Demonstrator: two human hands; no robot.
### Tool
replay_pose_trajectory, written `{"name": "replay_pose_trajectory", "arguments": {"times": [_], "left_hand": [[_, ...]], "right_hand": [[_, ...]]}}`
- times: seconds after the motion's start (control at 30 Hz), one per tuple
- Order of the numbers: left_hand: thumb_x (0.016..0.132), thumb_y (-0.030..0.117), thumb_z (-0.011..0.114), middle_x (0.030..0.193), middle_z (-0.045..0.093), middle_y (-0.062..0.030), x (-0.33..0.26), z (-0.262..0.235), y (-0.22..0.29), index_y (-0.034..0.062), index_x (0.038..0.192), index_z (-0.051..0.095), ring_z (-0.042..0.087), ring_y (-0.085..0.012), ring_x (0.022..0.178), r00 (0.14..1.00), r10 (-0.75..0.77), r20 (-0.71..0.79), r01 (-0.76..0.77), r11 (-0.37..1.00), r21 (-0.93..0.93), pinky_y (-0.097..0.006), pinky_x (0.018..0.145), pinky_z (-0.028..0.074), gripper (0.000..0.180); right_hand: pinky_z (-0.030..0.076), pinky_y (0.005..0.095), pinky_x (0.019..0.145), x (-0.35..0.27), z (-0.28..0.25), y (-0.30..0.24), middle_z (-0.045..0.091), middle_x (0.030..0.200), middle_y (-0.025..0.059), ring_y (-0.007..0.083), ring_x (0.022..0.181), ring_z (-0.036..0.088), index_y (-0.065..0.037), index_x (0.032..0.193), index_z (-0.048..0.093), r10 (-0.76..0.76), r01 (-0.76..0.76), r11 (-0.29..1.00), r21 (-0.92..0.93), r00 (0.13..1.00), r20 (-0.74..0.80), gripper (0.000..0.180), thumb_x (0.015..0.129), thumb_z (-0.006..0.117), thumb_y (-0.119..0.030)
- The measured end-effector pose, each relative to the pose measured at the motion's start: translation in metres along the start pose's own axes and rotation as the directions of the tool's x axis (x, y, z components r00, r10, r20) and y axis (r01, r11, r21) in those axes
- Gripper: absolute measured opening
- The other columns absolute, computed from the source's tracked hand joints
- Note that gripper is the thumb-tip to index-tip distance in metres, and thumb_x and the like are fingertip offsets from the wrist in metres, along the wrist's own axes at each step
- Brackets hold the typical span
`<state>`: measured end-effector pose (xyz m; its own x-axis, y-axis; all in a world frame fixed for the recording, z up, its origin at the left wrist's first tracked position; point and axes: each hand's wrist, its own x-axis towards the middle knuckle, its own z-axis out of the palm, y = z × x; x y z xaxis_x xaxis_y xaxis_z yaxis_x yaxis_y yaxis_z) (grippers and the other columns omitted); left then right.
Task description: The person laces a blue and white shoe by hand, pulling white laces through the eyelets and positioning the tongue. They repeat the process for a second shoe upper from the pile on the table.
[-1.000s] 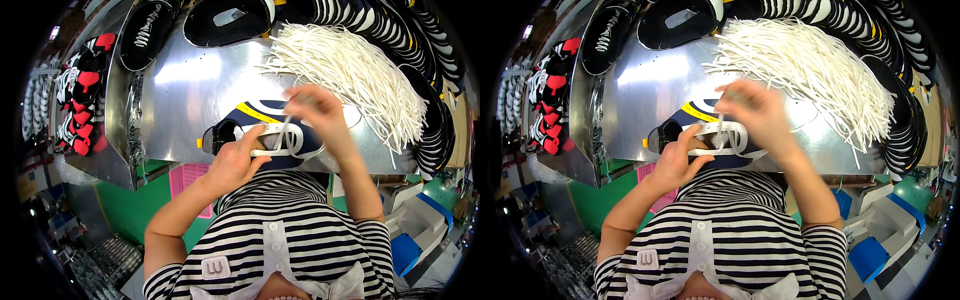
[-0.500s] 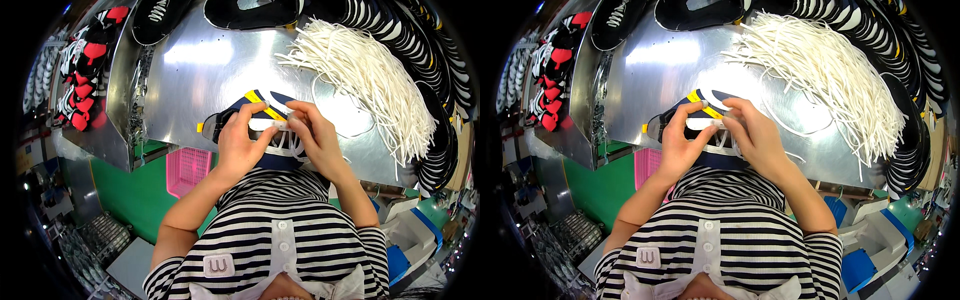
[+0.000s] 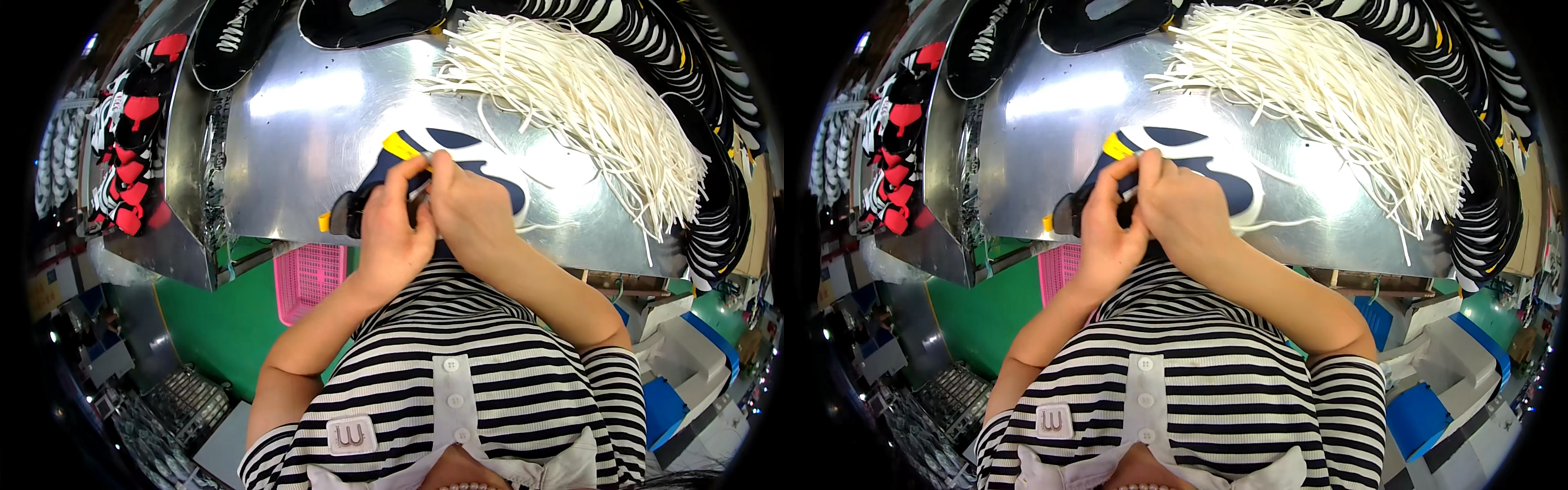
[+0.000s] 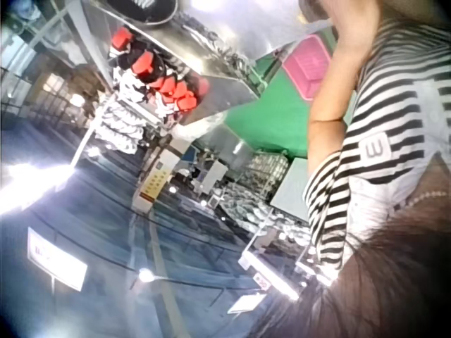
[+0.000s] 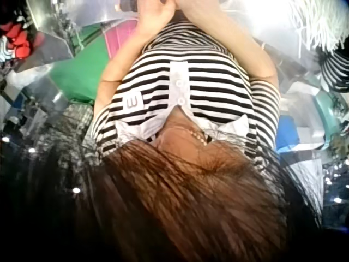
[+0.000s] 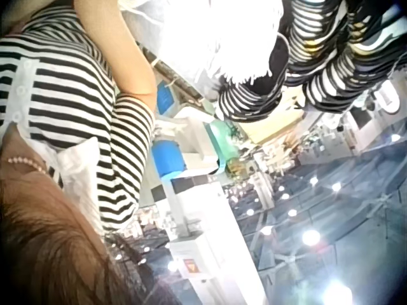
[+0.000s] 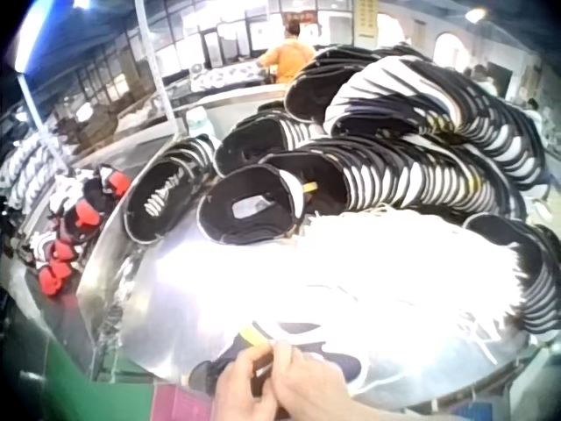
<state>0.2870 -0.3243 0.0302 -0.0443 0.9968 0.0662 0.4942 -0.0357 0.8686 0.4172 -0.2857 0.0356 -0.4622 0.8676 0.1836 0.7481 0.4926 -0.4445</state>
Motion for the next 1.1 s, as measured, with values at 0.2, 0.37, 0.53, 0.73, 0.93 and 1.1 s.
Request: {"name": "replay_pose_trajectory", "arguments": {"times": [0.2,0.37,0.53,0.73,0.93,1.1], "left_hand": [[0.09,-0.006,0.059,0.112,0.062,-0.0112,0.02,-0.01,0.003,-0.0006,0.131,0.047,0.06,-0.0151,0.102,0.949,-0.308,0.071,0.311,0.871,-0.38,-0.028,0.093,0.047,0.043],[0.082,-0.005,0.06,0.091,0.063,-0.0046,0.029,-0.008,-0.007,0.0028,0.119,0.052,0.053,-0.0069,0.078,0.934,-0.348,0.082,0.356,0.878,-0.32,-0.023,0.07,0.044,0.039],[0.086,0.0,0.059,0.092,0.062,-0.0069,0.035,-0.045,-0.004,0.0043,0.126,0.046,0.057,-0.011,0.084,0.845,-0.397,0.357,0.534,0.617,-0.578,-0.025,0.079,0.046,0.043],[0.083,0.016,0.075,0.125,0.059,-0.0185,-0.008,-0.053,0.038,-0.0004,0.13,0.052,0.057,-0.0344,0.116,0.925,0.142,0.354,-0.289,0.866,0.408,-0.041,0.098,0.045,0.055],[0.078,0.006,0.075,0.089,0.063,-0.012,0.021,-0.015,0.012,0.0012,0.096,0.062,0.06,-0.0323,0.084,0.956,0.274,0.102,-0.292,0.889,0.351,-0.039,0.073,0.047,0.023],[0.079,0.005,0.074,0.083,0.062,-0.0116,0.031,-0.012,0.013,0.0013,0.092,0.063,0.059,-0.0312,0.078,0.93,0.368,0.003,-0.35,0.881,0.319,-0.039,0.07,0.046,0.017]], "right_hand": [[0.05,0.0376,0.057,-0.015,-0.057,0.028,0.067,0.081,0.0103,0.0242,0.072,0.068,-0.006,0.107,0.06,0.162,-0.182,0.959,0.219,0.981,0.11,0.026,0.087,0.069,-0.019],[0.049,0.0361,0.061,-0.027,-0.05,0.044,0.063,0.076,0.0079,0.0243,0.068,0.064,-0.006,0.101,0.059,0.319,-0.369,0.885,0.284,0.924,0.21,0.041,0.078,0.079,-0.034],[0.049,0.0363,0.062,-0.028,-0.036,0.059,0.06,0.096,0.0094,0.0252,0.079,0.063,-0.005,0.101,0.057,0.111,-0.134,0.95,0.281,0.989,0.093,0.052,0.073,0.082,-0.042],[0.051,0.0368,0.063,-0.046,-0.027,0.053,0.058,0.104,0.0084,0.0273,0.081,0.063,-0.006,0.094,0.058,0.069,-0.058,0.951,0.304,0.997,-0.024,0.027,0.075,0.076,-0.011],[0.051,0.034,0.061,-0.072,-0.053,0.029,0.064,0.083,0.0082,0.0268,0.066,0.063,-0.008,0.094,0.061,-0.151,0.115,0.907,0.405,0.987,0.058,0.017,0.083,0.073,-0.011],[0.05,0.0284,0.059,-0.089,-0.057,0.035,0.07,0.077,0.0059,0.0171,0.062,0.064,-0.008,0.101,0.071,0.139,-0.227,0.742,0.631,0.972,0.187,0.017,0.087,0.072,-0.017]]}}
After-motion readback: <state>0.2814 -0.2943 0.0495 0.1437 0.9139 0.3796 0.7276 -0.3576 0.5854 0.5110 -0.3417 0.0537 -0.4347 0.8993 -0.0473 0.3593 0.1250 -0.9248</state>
